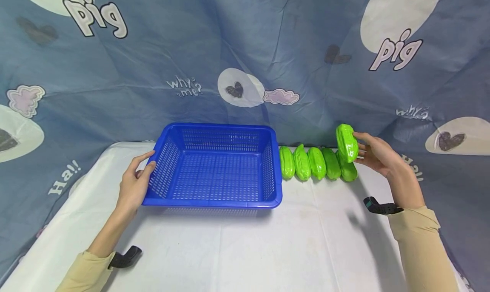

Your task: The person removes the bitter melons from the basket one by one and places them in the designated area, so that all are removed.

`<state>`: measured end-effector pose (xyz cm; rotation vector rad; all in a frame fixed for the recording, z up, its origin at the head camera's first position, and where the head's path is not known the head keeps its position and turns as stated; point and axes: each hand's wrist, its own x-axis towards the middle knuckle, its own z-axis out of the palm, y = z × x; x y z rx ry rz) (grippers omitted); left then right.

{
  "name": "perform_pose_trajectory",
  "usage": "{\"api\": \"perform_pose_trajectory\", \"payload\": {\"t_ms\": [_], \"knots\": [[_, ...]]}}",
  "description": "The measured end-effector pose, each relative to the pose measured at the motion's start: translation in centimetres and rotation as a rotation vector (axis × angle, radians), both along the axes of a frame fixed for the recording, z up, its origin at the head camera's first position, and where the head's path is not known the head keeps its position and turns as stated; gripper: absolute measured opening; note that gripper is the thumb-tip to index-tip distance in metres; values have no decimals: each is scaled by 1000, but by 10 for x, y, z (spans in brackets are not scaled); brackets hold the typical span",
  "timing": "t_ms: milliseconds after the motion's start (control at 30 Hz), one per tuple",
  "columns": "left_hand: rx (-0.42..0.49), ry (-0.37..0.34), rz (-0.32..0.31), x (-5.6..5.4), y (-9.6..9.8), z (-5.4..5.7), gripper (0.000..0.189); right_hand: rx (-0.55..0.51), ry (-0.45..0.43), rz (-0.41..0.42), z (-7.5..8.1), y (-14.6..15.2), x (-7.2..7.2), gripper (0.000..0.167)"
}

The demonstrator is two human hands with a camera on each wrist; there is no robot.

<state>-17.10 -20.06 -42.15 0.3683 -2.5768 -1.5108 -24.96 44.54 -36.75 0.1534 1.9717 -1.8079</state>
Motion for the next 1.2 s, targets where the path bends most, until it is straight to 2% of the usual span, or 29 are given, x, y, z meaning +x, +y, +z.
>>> {"api": "perform_pose_trajectory", "payload": {"t_ms": [133,300,567,867,1067,1200], "knots": [[0,0,-1,0,1,0,49,50,-31,35,-7,18,-3,84],[-2,5,-1,0,2,1,49,52,-78,4,-17,39,-4,81],[2,-6,-4,0,2,0,49,170,-90,25,-35,69,-1,84],[-3,-7,-5,1,1,0,50,270,-129,-7,-48,72,7,88],[-2,-5,1,1,2,1,49,352,-95,-32,-52,65,8,87],[1,-4,1,0,1,0,49,413,-58,-19,-54,62,9,84]]}}
